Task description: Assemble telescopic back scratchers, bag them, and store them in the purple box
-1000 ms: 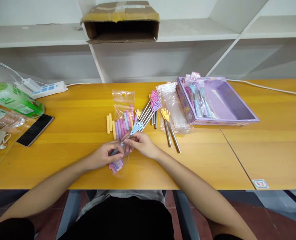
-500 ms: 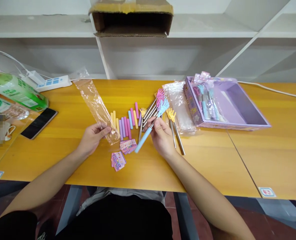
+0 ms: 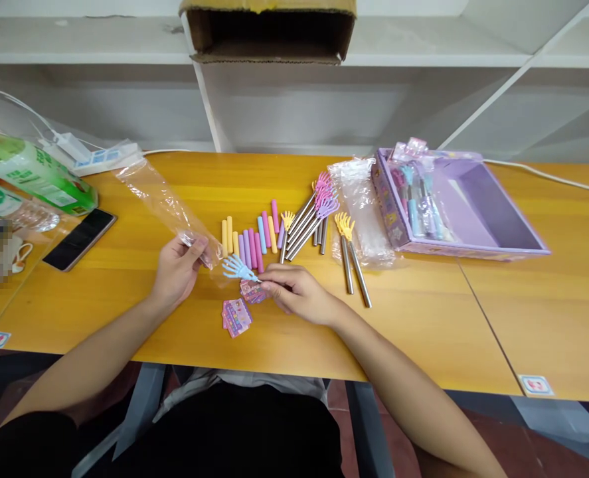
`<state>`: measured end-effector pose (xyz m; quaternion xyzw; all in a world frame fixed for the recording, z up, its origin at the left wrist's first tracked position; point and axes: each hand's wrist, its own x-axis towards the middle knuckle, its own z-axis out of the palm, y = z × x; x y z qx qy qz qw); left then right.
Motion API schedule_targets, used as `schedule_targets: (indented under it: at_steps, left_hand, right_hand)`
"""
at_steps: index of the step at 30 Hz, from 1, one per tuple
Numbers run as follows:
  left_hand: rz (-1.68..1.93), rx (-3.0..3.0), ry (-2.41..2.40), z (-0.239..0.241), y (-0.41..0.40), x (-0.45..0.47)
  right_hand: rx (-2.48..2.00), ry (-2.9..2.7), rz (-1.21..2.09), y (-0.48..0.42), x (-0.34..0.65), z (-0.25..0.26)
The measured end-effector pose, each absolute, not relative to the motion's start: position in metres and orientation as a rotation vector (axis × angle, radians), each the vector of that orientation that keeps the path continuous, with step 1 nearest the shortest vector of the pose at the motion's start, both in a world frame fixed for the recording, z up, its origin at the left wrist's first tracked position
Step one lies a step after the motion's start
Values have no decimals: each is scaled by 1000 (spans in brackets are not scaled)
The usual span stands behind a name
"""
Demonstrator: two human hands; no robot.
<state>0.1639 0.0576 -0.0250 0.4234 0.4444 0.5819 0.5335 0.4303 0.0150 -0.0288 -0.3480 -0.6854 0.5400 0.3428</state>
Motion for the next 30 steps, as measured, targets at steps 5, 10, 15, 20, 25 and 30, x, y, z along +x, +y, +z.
schedule_targets:
  at_steps: [5, 10, 15, 20, 25, 30]
  left_hand:
    - [1391, 937, 1033, -21, 58, 166]
    - [1301, 909, 975, -24, 54, 170]
    - [1223, 842, 952, -26, 50, 174]
    - [1180, 827, 922, -30, 48, 177]
    - [1103, 899, 909, -35, 46, 177]
    - [1257, 901, 927, -29, 54, 171]
  right_hand:
    - [-911, -1924, 1318, 16, 431, -26]
    - [-926, -1880, 1338, 19, 430, -35]
    - [-932, -1787, 1426, 18, 430, -36]
    - [-1009, -1568, 1645, 18, 427, -39]
    - [-1013, -1382, 1741, 18, 422, -45]
    - [-945, -1386, 1784, 18, 425, -41]
